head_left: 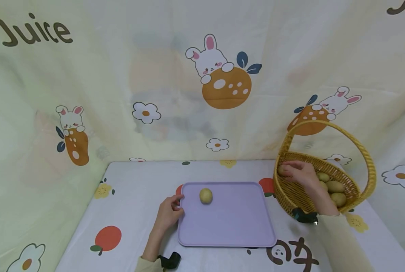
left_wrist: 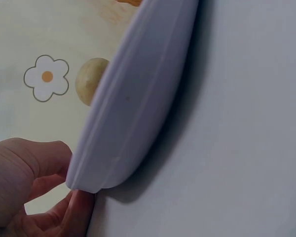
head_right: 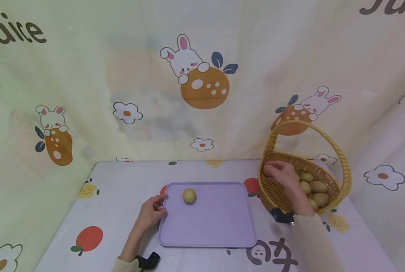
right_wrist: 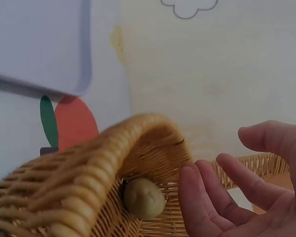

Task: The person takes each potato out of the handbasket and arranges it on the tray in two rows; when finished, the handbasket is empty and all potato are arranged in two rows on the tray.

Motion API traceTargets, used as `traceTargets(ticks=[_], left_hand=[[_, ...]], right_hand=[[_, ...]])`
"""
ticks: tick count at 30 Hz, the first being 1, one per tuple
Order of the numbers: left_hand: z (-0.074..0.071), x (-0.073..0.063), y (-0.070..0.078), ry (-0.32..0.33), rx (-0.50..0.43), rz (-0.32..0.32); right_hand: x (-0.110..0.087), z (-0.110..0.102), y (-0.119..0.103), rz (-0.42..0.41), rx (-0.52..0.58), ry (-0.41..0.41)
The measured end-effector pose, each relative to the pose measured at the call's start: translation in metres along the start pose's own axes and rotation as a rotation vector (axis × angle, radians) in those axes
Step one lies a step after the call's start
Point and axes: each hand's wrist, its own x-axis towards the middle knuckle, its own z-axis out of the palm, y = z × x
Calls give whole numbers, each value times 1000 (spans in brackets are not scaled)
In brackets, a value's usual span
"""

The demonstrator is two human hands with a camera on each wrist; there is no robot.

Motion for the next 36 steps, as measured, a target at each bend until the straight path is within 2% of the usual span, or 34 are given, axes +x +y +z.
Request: traceTargets(ticks=[13,19,28,36], left_hand=[[0,0,-1,15,3,11],[-1,0,-1,7,-17,18],[0,0,-1,4,-12,12],[0,-1,0,6,-10,16]], right_hand=[[24,-11,12,77,1,19],[33,-15,16,85,-53,5],[45,-20,28,111,-69,112],[50,-22,28,198,-67,68]])
